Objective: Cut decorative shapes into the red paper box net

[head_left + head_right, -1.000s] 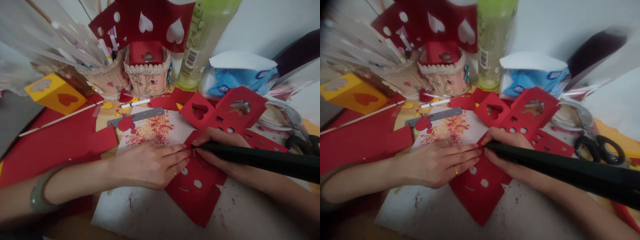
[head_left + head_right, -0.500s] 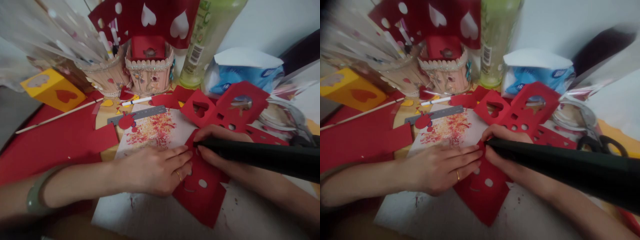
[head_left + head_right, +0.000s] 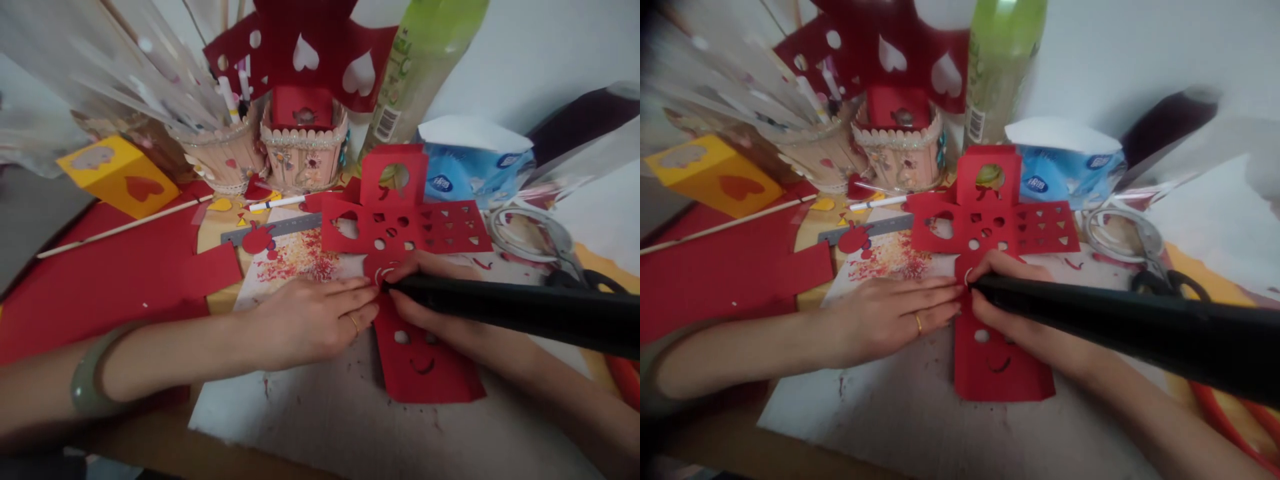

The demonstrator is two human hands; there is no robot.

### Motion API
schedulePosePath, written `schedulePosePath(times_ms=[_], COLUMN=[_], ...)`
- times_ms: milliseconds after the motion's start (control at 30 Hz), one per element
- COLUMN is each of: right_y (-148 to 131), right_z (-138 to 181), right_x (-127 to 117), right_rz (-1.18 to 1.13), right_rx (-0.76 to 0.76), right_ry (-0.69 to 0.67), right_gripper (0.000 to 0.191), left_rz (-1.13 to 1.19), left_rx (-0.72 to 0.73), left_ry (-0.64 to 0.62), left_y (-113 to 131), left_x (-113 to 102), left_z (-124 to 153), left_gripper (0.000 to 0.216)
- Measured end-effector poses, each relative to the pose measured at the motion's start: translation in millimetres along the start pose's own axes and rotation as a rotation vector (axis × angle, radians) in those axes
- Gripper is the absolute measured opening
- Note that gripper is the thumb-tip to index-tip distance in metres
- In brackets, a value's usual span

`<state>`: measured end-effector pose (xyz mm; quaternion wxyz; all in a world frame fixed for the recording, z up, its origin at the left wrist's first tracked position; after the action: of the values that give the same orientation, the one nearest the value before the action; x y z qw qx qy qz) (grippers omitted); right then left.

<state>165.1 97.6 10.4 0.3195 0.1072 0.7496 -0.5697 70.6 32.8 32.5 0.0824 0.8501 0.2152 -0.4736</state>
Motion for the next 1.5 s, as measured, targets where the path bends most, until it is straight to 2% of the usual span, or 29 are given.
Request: schedulePosePath(times_ms=[167,267,533,733,900,1167,1367,1500], right_y=[4.5,6.0,-2.4,-4.3,-10.3,-3.4,-9.9,-10.3], right_z=[8.7,10.3,6.4,7.5,8.9,8.3,9.5,9.2], right_x=[3.1,4.7,5.2,5.8,5.2,5.3,2.5,1.2], right_rz=[-0.036,-0.096,-0.037,0.068,0.140,0.127,0.143,0.155], right_rx=[0.104,0.153,-0.021,-0.025,-0.168,-0.124,-0.227,-0.240], right_ry=[0.049,0.053,0.046,0.041,0.037,0.010,0.034,0.051], right_gripper=[0.004,0.005,0.009,0.008,0.012,0.012,0.014,0.013], left_rz=[-0.064,-0.049,-0.056,-0.060,-0.068,-0.082,-0.078,-0.080], left_rx=[0.049,0.044,0.053,0.056,0.035,0.042,0.049,0.041], left_ry=[-0.115,-0.119,-0.127,-0.134,-0.105,-0.093,-0.121,-0.112], left_y=[2.8,3.7,7.2,9.0,8.6,8.6,9.5,8.9], left_x=[14.8,15.5,14.6,14.4,11.3,11.3,13.8,13.1], left_z=[0.5,0.0,-1.9,-2.0,-4.7,-5.8,-5.8,-5.8], left_gripper=[0.029,0.028,0.030,0.033,0.033,0.034,0.032,0.033])
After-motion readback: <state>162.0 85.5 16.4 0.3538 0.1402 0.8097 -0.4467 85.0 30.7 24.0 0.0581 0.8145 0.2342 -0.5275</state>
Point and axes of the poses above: each hand's wrist, its own z-axis away from the middle knuckle, its own x-axis out of the palm, y = z × x, the point moved 10 cm from there along -z, towards the middle knuckle, and after that the axes turned 8 degrees about y, right-handed, at the moved point
